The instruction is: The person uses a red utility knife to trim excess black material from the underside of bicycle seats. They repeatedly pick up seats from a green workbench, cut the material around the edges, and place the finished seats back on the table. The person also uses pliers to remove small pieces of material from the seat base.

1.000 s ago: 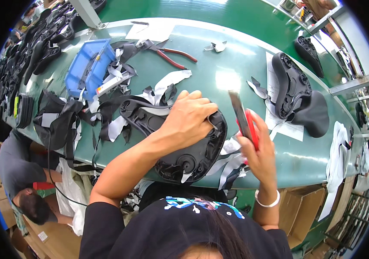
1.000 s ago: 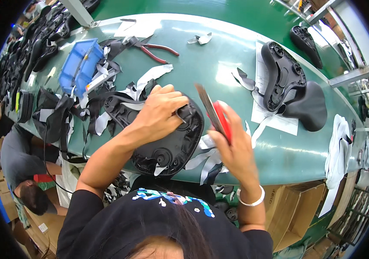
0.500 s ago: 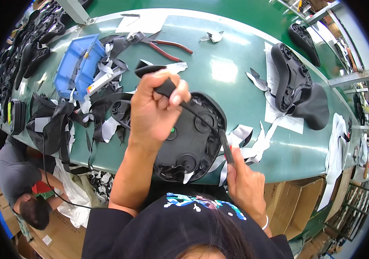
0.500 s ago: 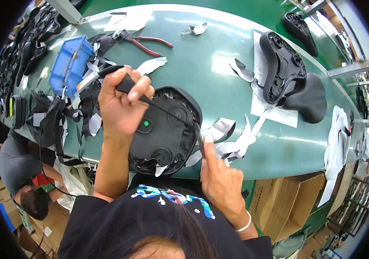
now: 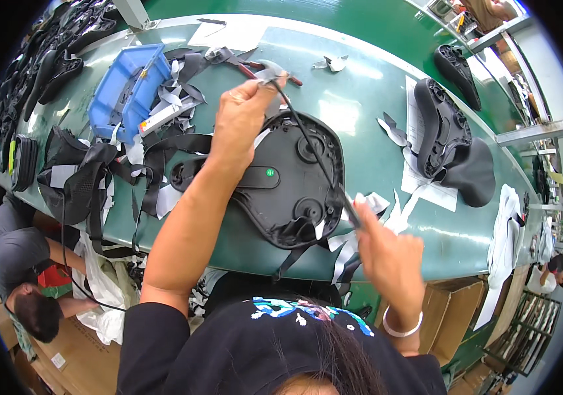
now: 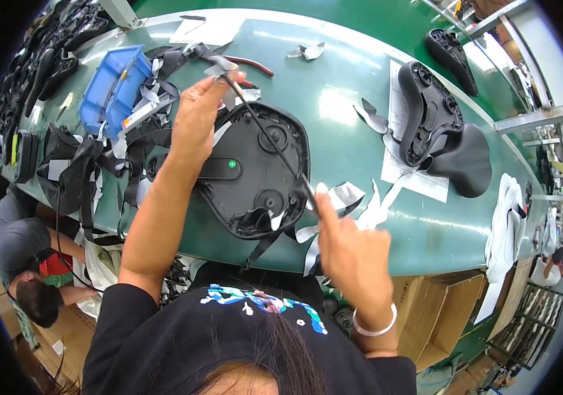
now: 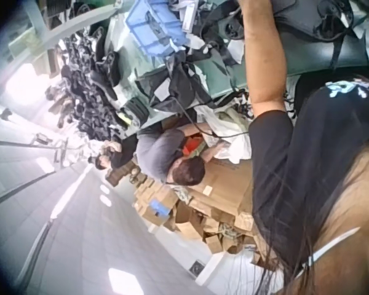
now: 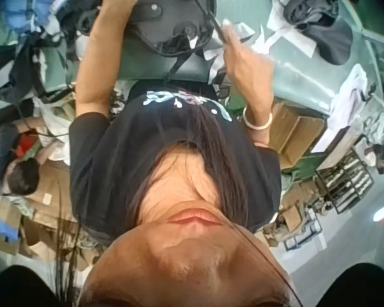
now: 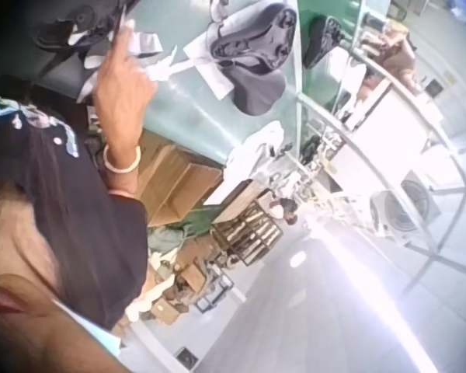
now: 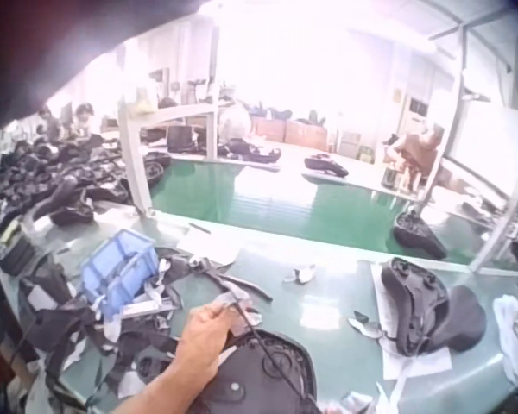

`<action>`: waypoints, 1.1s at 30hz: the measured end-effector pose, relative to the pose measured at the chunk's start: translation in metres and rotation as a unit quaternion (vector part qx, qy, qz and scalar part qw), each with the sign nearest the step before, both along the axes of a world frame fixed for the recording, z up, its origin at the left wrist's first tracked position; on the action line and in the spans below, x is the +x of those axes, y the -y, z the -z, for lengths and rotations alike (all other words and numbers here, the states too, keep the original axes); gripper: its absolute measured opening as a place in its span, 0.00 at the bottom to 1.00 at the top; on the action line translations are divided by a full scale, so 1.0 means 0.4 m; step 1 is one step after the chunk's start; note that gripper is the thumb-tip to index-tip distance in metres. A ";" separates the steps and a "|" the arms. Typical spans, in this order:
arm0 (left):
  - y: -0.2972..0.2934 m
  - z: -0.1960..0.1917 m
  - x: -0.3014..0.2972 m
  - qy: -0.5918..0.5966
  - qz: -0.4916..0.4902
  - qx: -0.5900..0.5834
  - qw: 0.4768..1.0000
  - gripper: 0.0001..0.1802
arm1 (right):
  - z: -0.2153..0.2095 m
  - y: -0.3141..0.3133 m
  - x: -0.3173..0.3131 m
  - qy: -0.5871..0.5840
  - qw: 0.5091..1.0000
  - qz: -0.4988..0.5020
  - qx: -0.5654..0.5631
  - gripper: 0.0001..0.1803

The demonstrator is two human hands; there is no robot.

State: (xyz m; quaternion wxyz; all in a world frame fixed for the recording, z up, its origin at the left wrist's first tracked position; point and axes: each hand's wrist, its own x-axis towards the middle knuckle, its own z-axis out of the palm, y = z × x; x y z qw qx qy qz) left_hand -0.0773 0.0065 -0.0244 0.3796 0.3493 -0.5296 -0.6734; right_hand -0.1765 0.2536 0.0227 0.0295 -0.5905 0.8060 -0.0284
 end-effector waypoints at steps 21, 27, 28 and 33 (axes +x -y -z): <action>0.198 -0.185 0.431 -0.200 0.060 -0.084 0.974 0.12 | -0.071 -0.029 -0.186 -0.005 0.996 -0.057 0.073 0.26; -0.133 0.017 0.216 0.249 0.476 -0.005 0.843 0.27 | -0.047 -0.032 -0.249 0.140 0.988 -0.031 0.051 0.26; -0.188 0.018 0.185 0.195 0.403 0.070 0.891 0.28 | -0.052 -0.017 -0.255 0.145 0.987 -0.042 0.059 0.26; -0.199 -0.007 0.047 0.060 0.090 0.112 0.988 0.24 | 0.026 0.027 -0.238 0.109 0.994 0.010 -0.019 0.27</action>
